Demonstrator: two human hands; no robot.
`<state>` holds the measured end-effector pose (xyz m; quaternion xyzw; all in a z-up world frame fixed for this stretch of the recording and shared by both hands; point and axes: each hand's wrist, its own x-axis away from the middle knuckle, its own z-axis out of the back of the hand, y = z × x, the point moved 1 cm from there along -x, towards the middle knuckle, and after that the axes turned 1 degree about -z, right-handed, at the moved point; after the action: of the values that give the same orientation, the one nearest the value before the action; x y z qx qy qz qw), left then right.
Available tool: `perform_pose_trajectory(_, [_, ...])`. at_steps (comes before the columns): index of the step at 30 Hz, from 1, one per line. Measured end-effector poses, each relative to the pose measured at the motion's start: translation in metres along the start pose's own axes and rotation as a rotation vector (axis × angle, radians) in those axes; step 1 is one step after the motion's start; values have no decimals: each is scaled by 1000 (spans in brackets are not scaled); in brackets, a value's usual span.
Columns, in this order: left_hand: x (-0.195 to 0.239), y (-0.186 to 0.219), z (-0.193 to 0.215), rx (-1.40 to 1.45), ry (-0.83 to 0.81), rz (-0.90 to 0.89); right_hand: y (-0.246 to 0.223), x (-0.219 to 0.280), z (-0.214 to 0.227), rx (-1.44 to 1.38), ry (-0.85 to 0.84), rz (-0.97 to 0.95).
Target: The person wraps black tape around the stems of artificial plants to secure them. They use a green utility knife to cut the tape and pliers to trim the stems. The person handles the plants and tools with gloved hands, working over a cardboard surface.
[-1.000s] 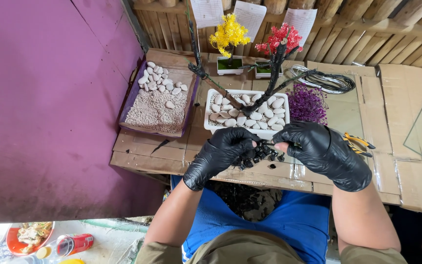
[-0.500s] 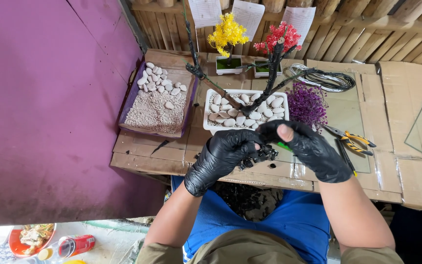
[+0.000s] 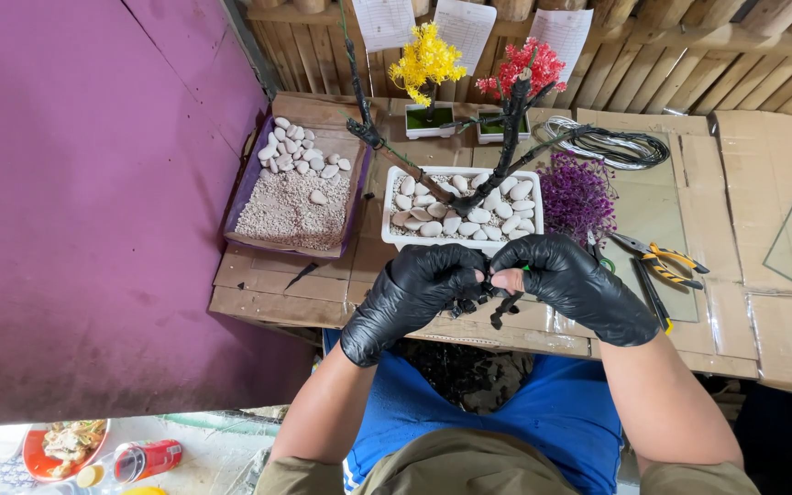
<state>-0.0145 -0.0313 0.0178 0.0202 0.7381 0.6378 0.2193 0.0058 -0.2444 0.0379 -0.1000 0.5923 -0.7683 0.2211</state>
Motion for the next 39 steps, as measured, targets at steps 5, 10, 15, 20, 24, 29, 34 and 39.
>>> perform_pose_trajectory(5, [-8,-21,-8,158,-71,52,51,-1,0,-232,-50,115])
perform_pose_trajectory(10, [-20,-33,5,196,-19,99,79,1,20,-494,27,180])
perform_pose_trajectory(15, [-38,-57,13,-3,225,122,99,13,42,-932,268,219])
perform_pose_trajectory(20, [-54,-63,1,-125,206,21,99,15,21,-743,317,172])
perform_pose_trajectory(24, [-74,-80,-10,-40,127,17,77,15,-2,-434,238,145])
perform_pose_trajectory(29, [-80,-60,-24,99,131,80,89,11,-26,-355,218,-82])
perform_pose_trajectory(34, [-69,-95,-16,87,182,130,99,-2,-56,-242,136,-231])
perform_pose_trajectory(39, [-47,-116,-4,-315,426,-138,130,-12,-60,-295,126,-220])
